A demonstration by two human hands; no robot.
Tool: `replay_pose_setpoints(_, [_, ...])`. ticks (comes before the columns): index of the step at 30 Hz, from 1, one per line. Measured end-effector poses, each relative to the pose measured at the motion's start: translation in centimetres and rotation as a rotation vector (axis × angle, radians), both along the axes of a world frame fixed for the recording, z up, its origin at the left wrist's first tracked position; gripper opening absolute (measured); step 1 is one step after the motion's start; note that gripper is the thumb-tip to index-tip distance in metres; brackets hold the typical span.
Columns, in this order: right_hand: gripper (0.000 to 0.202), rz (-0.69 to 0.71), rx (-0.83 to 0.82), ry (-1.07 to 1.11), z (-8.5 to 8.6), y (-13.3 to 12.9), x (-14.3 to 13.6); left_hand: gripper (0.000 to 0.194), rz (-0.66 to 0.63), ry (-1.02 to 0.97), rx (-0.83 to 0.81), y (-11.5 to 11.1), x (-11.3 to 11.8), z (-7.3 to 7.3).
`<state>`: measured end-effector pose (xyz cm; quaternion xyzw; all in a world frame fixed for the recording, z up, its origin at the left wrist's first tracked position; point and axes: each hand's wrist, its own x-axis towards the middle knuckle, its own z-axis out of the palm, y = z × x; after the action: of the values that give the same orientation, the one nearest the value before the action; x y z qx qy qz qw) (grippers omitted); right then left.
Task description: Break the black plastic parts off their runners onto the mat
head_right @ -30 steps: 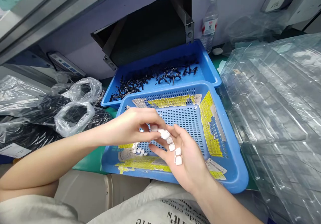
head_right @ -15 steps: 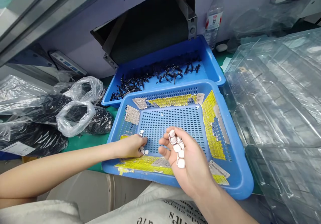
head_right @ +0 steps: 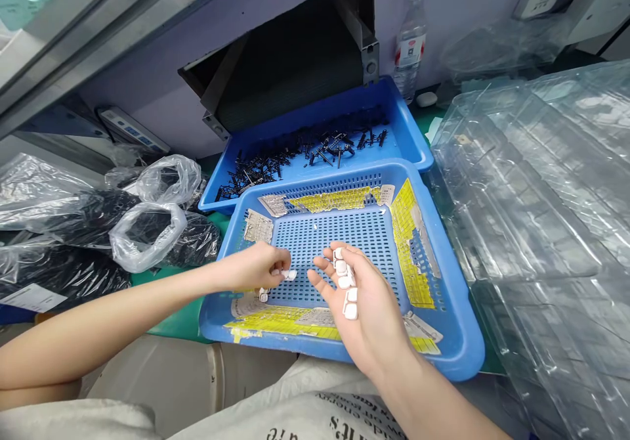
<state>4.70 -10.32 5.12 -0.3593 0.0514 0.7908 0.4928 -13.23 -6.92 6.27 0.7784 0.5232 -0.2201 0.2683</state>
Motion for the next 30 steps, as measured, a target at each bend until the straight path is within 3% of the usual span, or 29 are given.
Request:
replay_pose_setpoints(4, [0.01, 0.041, -0.01, 0.003, 0.1, 0.4, -0.2, 0.01, -0.075, -0.317, 0.162, 0.2, 3.0, 4.5])
replay_pose_setpoints(8, [0.016, 0.089, 0.074, 0.101, 0.5, 0.4, 0.0, 0.015, -0.204, -0.547, 0.257, 0.3, 4.9, 6.4])
replay_pose_setpoints(10, [0.016, 0.069, 0.025, 0.09, 0.6, 0.3, 0.2, 0.023, -0.165, -0.514, 0.359, 0.8, 4.3, 6.1])
replay_pose_setpoints(12, [0.015, 0.062, -0.031, 0.069, 0.7, 0.2, 0.3, 0.021, -0.116, -0.248, 0.376, 1.3, 2.8, 4.8])
replay_pose_setpoints(15, [0.014, 0.065, -0.038, 0.077, 0.6, 0.1, 0.3, 0.02, -0.103, 0.259, 0.141, 1.1, 0.4, 1.6])
replay_pose_setpoints(18, [0.012, 0.065, -0.01, 0.085, 0.4, 0.1, 0.2, 0.023, -0.066, 0.406, 0.043, -0.3, -0.9, -1.6])
replay_pose_setpoints(20, [0.012, 0.062, 0.002, 0.085, 0.3, 0.1, 0.2, 0.021, -0.044, 0.425, 0.03, -1.3, -1.2, -2.9])
replay_pose_setpoints(24, [0.012, 0.058, 0.018, 0.083, 0.2, 0.0, 0.3, 0.013, -0.03, 0.369, 0.011, -1.8, -1.4, -3.2])
replay_pose_setpoints(30, [0.008, 0.057, 0.038, 0.075, 0.1, 0.0, 0.2, 0.009, 0.011, 0.136, -0.064, -0.7, -2.2, -1.3])
